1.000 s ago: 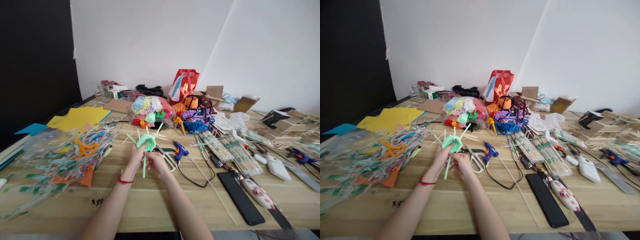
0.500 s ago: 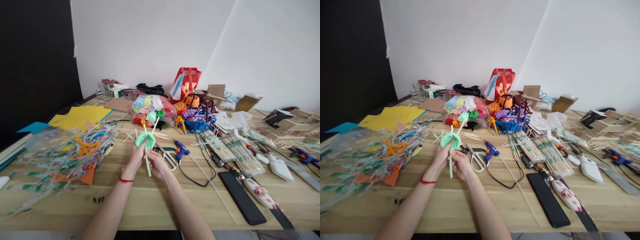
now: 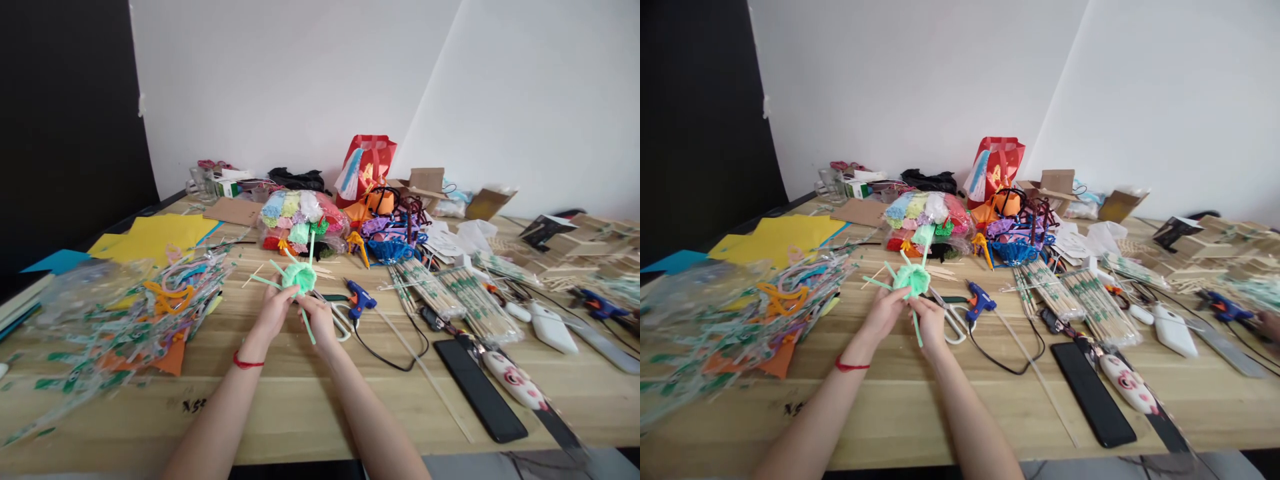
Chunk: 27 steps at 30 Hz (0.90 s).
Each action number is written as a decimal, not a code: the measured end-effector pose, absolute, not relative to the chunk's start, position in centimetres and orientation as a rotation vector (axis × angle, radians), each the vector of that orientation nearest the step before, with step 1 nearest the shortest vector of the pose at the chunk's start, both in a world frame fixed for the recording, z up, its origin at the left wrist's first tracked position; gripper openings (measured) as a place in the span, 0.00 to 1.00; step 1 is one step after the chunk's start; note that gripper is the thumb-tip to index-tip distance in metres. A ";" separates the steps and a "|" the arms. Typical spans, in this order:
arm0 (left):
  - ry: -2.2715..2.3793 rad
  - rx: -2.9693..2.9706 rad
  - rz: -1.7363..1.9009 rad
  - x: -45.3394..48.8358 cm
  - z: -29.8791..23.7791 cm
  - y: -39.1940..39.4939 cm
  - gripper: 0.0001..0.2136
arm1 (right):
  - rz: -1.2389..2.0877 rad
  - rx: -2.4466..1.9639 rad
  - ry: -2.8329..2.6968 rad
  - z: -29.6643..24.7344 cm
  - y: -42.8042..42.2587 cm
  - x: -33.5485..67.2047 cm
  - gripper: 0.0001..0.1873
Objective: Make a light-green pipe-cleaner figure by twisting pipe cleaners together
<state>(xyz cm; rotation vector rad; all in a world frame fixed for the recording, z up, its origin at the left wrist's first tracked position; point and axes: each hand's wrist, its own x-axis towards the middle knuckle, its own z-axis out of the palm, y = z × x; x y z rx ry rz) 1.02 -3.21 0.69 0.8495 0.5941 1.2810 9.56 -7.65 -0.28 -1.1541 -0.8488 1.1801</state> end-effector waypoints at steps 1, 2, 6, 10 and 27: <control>0.563 0.854 1.253 0.9 0.8 -3.3 0.17 | 1.160 -1.147 -0.828 -0.2 -7.6 9.7 0.16; 0.528 0.858 1.223 0.8 0.8 -3.3 0.18 | 1.148 -1.133 -0.790 -0.1 -7.6 9.9 0.16; 0.460 0.830 1.210 -0.2 0.3 -2.8 0.27 | 1.037 -1.120 -0.699 -0.1 -7.3 10.7 0.16; 0.640 0.790 1.379 -2.1 -0.4 -1.2 0.31 | 0.889 -1.211 -0.647 -0.3 -6.9 11.7 0.15; 0.879 1.021 1.421 0.4 0.0 -2.0 0.24 | 0.234 -1.414 -1.309 -0.1 -7.7 10.7 0.12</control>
